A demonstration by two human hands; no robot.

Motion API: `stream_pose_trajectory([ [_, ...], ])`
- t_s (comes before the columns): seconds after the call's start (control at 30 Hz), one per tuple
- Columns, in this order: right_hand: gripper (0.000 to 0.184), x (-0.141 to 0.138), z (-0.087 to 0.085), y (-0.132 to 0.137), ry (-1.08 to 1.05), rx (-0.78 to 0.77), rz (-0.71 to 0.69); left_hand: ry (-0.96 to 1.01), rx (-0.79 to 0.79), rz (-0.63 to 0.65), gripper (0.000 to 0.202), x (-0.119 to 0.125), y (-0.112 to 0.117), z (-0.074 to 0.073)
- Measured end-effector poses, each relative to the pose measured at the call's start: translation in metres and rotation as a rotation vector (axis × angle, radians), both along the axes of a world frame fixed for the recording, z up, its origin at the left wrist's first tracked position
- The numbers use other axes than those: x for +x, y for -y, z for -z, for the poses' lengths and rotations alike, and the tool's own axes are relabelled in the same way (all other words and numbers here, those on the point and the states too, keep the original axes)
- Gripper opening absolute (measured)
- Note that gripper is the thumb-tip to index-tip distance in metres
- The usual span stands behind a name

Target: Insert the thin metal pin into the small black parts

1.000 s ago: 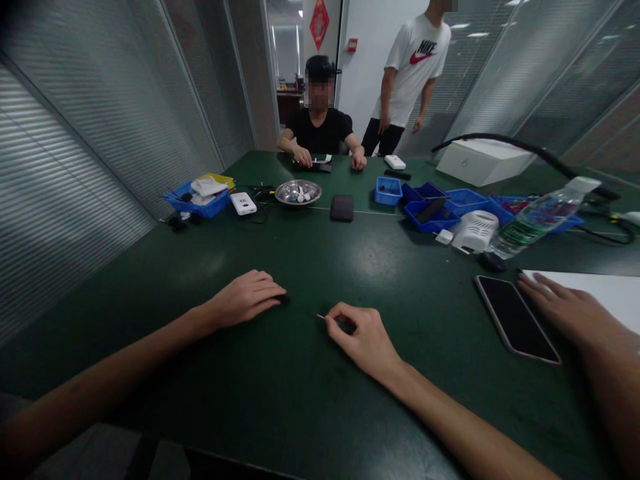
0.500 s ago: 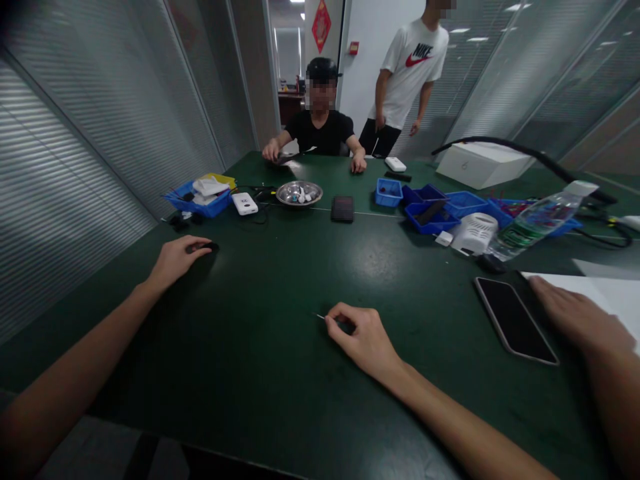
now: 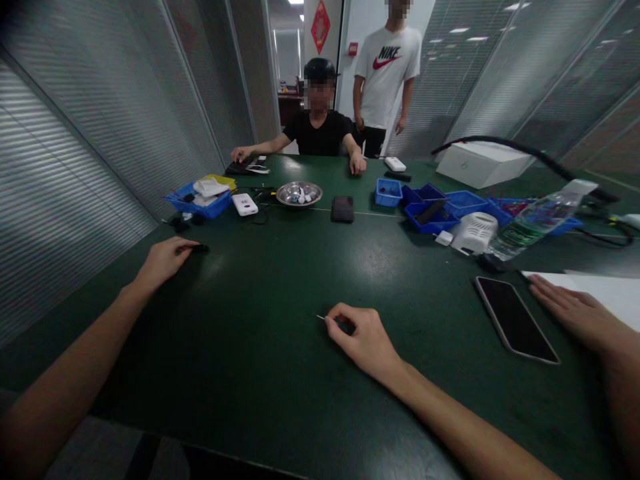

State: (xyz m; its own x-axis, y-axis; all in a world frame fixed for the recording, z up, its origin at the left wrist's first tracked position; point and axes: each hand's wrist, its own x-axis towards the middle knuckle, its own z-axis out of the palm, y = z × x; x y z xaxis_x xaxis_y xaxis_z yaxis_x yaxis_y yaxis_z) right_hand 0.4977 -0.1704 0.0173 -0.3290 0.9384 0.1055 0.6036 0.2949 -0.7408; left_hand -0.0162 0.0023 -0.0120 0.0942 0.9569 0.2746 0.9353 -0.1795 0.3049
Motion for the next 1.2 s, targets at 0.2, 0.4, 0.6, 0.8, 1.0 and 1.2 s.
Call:
stream_pose_trajectory([
  [0.2,0.023,0.001,0.000,0.002,-0.006,-0.017,-0.003,0.324,0.041,-0.204,0.023,0.000,0.004,-0.005],
  [0.4,0.024,0.000,-0.002,0.002,-0.009,-0.028,-0.011,0.890,-0.070,-0.315,0.031,0.009,0.001,-0.005],
  [0.6,0.024,0.001,-0.001,0.001,-0.007,-0.034,-0.014,1.201,-0.141,-0.343,0.023,0.014,-0.003,-0.008],
  [0.8,0.027,0.000,-0.004,0.001,-0.002,-0.044,-0.016,1.274,-0.162,-0.342,0.024,0.016,0.001,-0.011],
  [1.0,0.025,-0.001,-0.001,0.000,0.009,-0.031,-0.013,1.162,-0.101,-0.317,0.035,0.017,0.003,-0.008],
  [1.2,0.025,-0.001,0.000,0.001,0.015,-0.025,-0.014,0.763,-0.042,-0.257,0.038,0.016,0.003,-0.007],
])
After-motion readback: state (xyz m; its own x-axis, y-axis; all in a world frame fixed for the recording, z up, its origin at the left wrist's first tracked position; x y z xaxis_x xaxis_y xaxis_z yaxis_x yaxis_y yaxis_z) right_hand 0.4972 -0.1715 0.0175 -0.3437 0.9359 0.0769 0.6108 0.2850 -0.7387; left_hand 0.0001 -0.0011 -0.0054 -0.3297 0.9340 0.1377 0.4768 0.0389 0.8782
